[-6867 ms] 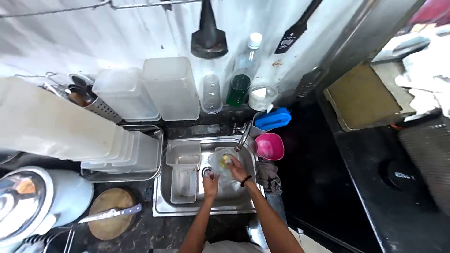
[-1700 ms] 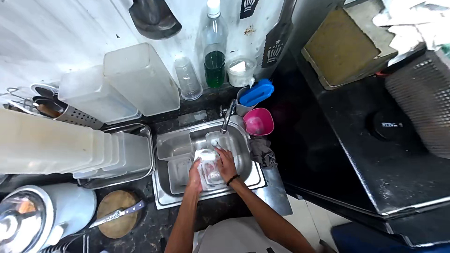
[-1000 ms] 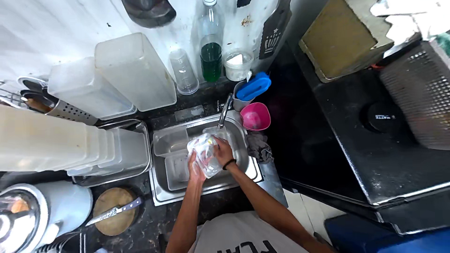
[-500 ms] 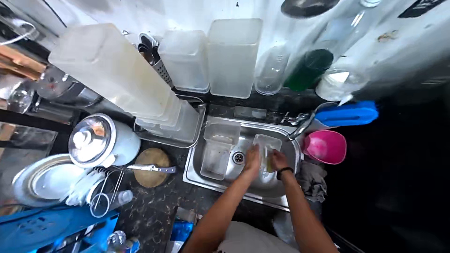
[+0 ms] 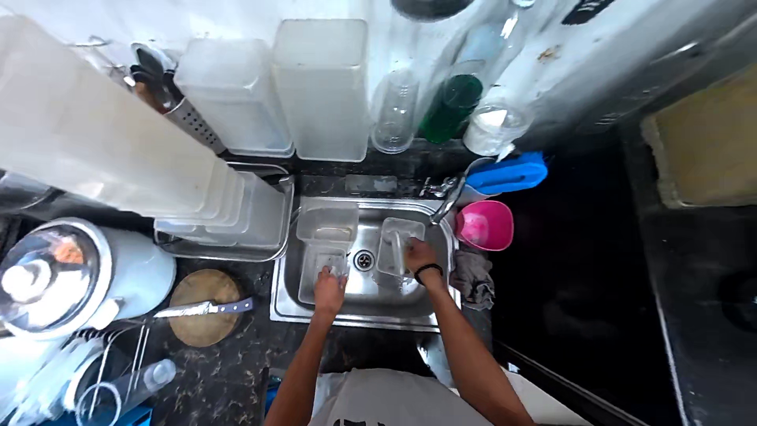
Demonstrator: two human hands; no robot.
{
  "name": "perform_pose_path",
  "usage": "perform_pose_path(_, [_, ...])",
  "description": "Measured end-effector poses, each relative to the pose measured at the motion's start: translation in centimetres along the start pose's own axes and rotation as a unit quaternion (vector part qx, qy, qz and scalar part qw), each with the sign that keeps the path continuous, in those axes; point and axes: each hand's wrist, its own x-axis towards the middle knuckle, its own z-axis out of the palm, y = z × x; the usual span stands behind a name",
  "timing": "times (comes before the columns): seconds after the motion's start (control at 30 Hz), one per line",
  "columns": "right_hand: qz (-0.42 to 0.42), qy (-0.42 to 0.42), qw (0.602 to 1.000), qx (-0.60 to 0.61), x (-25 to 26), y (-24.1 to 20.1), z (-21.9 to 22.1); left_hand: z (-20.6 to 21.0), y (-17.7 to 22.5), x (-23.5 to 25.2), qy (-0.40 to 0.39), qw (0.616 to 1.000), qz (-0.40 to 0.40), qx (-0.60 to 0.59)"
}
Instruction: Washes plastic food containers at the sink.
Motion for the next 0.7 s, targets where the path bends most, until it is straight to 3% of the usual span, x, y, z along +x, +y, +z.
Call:
perform_pose_path(0.1, [-0.039, 0.05, 0.989, -0.135, 0.6, -0.2, 1.5, 0.2, 0.3, -0.2, -0.019, 0.999, -0.014, 0.029])
perform_pose_path(0.17, [-0.07, 0.071, 0.984, -0.15, 1.7, 0.5, 2.2, -0.1, 0.7, -0.2, -0.042, 0.997, -0.035, 0.051])
perform_pose_path(0.43, [-0.166, -0.129, 0.939, -0.27, 2.2, 1.7, 2.4, -2.6, 3.9, -2.4, -0.007, 0.993, -0.044, 0.112])
perform_pose_path(0.5, [-0.146, -0.164, 0.939, -0.266, 1.3, 1.6, 2.8, -2.6, 4.3, -2.2, -0.057, 0.989, -0.063, 0.12])
perform_pose_path(0.6, [-0.161, -0.175, 0.931, -0.278, -0.1, 1.0, 4.5, -0.6, 2.4, -0.4, -0.086, 0.992, -0.05, 0.073])
perform_pose_path(0.7, [-0.275, -0.159, 0.898, -0.305, -0.4, 0.5, 6.5, 0.3, 1.1, -0.2, -0.042, 0.999, -0.023, -0.011])
